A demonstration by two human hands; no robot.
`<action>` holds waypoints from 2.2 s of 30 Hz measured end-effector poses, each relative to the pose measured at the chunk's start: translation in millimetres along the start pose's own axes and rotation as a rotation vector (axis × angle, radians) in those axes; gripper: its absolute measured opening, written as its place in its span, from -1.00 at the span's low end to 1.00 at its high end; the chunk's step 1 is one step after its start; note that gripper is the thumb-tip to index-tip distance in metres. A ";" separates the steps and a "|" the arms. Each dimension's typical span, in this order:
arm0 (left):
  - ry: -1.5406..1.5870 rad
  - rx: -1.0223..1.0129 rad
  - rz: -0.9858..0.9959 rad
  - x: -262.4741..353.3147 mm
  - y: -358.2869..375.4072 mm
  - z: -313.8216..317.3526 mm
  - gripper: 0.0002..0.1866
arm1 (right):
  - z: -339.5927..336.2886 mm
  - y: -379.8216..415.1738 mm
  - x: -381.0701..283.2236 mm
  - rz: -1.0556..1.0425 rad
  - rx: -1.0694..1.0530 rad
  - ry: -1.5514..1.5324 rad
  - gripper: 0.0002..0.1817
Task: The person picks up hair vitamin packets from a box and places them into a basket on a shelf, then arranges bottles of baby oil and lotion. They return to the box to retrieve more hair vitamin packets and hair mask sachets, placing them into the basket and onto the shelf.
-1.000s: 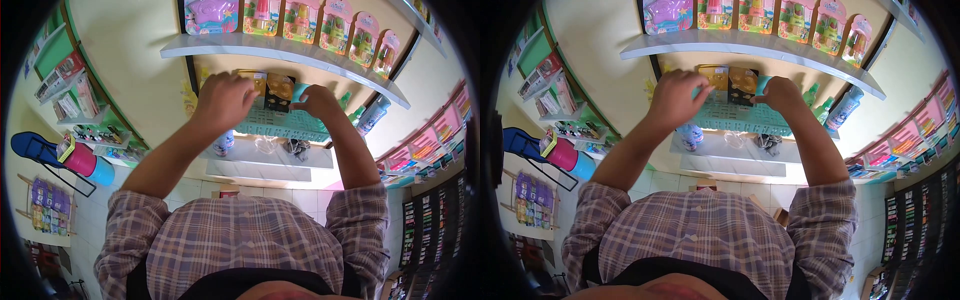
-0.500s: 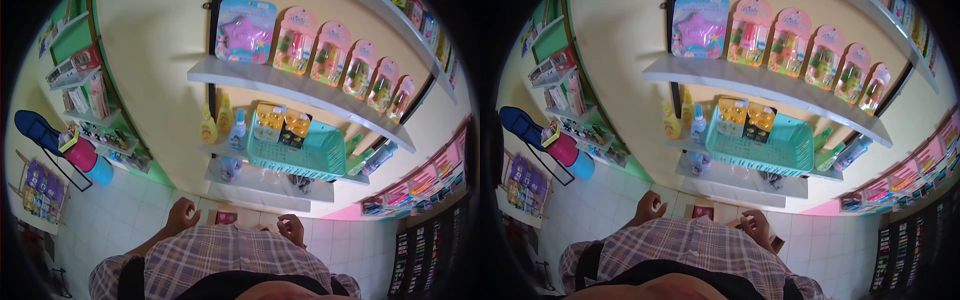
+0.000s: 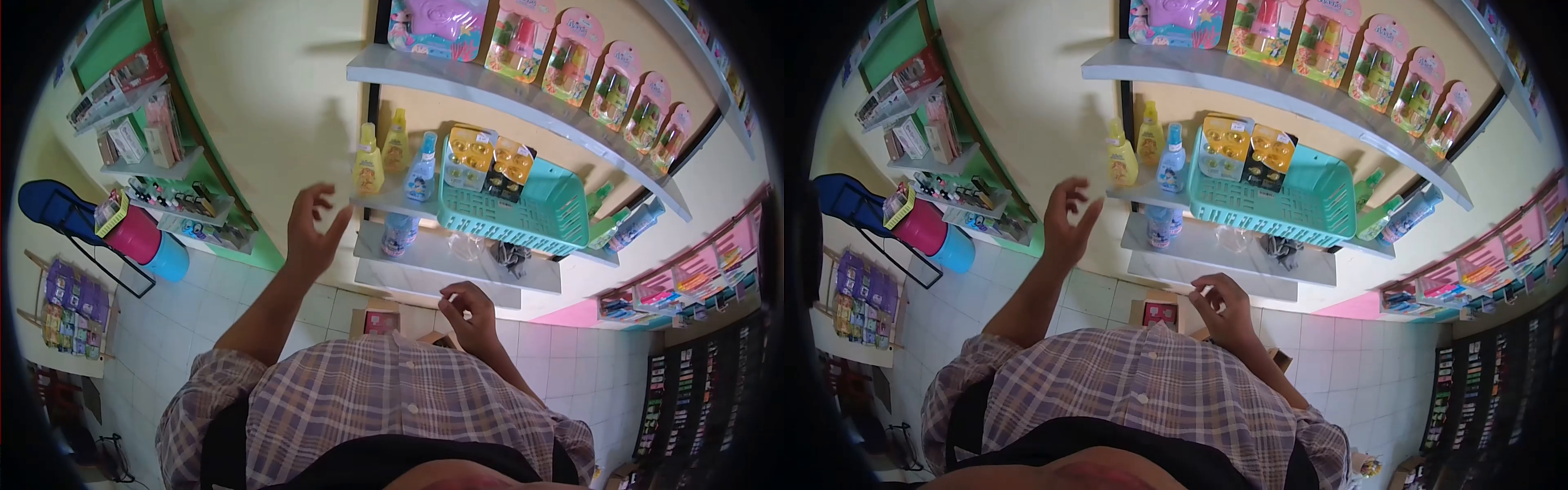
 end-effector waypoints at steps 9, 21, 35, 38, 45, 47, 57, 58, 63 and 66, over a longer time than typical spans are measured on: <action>0.041 -0.255 -0.135 -40.5 -26.6 37.7 -0.49 | 69.5 11.5 28.7 0.095 -0.111 -0.048 -0.63; 0.203 -0.410 -0.056 -80.4 -40.0 50.4 -0.51 | 114.0 41.8 61.8 0.254 -0.082 -0.096 -0.60; 0.209 -0.372 0.069 -80.3 -48.2 52.8 -0.45 | 116.2 46.3 44.7 0.254 -0.044 0.019 -0.48; 0.099 -0.139 0.222 -51.8 -67.0 37.5 -0.42 | 114.2 44.3 55.4 0.209 -0.023 0.047 -0.46; 0.615 0.032 -0.072 -56.8 -81.1 60.6 -0.60 | 98.2 49.4 39.2 0.192 -0.013 0.089 -0.49; 0.643 0.008 -0.150 -58.2 -79.3 63.7 -0.57 | 90.6 50.6 33.8 0.169 0.006 0.085 -0.50; 1.100 -0.043 -0.440 -73.6 -71.7 89.4 -0.57 | 87.8 50.7 54.0 0.207 0.022 0.103 -0.52; 1.121 -0.072 -0.439 -70.5 -72.7 89.6 -0.59 | 88.9 50.2 55.4 0.209 0.016 0.115 -0.51; 1.285 -0.095 -0.479 -59.6 -69.1 90.8 -0.61 | 87.9 51.3 60.8 0.212 0.026 0.120 -0.49; 1.359 -0.143 -0.479 -61.8 -69.3 92.6 -0.59 | 88.8 53.8 67.5 0.246 0.023 0.089 -0.49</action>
Point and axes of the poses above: each hand's wrist, its own y-axis away from the middle knuckle, its own z-axis out of the palm, x = y × z, the point moved 7 cm from there along -y, towards the middle knuckle, and after that the axes turned 15 degrees about z, right-handed, at the moved point
